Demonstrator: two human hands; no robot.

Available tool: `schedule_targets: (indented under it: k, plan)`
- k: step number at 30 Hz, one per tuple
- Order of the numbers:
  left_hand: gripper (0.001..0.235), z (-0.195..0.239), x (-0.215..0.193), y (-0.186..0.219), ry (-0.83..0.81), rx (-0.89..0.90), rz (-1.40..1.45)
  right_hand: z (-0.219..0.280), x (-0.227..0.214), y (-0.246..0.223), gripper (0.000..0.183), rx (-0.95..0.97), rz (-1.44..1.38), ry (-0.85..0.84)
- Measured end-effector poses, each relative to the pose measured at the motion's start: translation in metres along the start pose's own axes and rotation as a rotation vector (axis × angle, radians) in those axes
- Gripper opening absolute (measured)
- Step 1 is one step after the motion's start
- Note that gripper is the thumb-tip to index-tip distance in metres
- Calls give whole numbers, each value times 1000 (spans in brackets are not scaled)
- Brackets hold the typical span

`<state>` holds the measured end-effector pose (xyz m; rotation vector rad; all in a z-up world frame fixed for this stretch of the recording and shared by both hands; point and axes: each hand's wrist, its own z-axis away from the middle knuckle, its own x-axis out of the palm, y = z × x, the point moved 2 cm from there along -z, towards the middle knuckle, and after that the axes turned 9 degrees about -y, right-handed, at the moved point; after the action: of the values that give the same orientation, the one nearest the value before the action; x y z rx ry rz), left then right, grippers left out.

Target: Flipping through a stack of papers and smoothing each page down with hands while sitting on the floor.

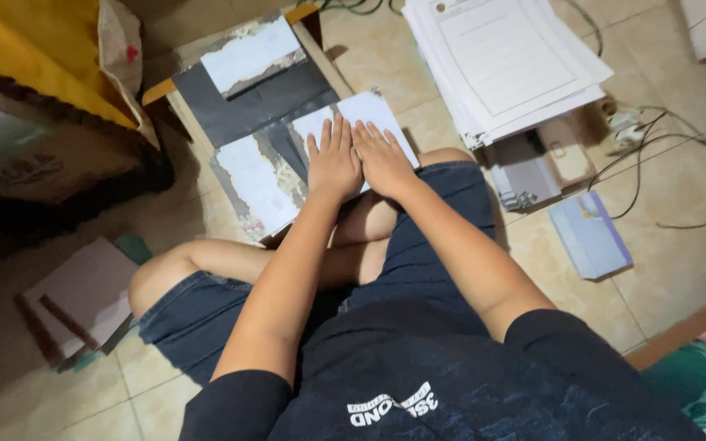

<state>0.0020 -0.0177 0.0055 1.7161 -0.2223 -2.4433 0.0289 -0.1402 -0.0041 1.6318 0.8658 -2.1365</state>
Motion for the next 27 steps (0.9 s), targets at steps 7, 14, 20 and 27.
schedule_targets:
  k: [7,14,20,27]
  plan:
    - [65,-5,-9,1,-9,-93,21,32,7,-11,58,56,-34,-12]
    - [66,0,-8,1,3,-89,45,-9,-18,-5,57,14,16,-32]
    - [65,0,-8,-1,19,-87,56,-3,-7,-3,57,-54,13,-28]
    - [64,3,-7,0,57,-97,44,27,6,-5,56,-6,-54,49]
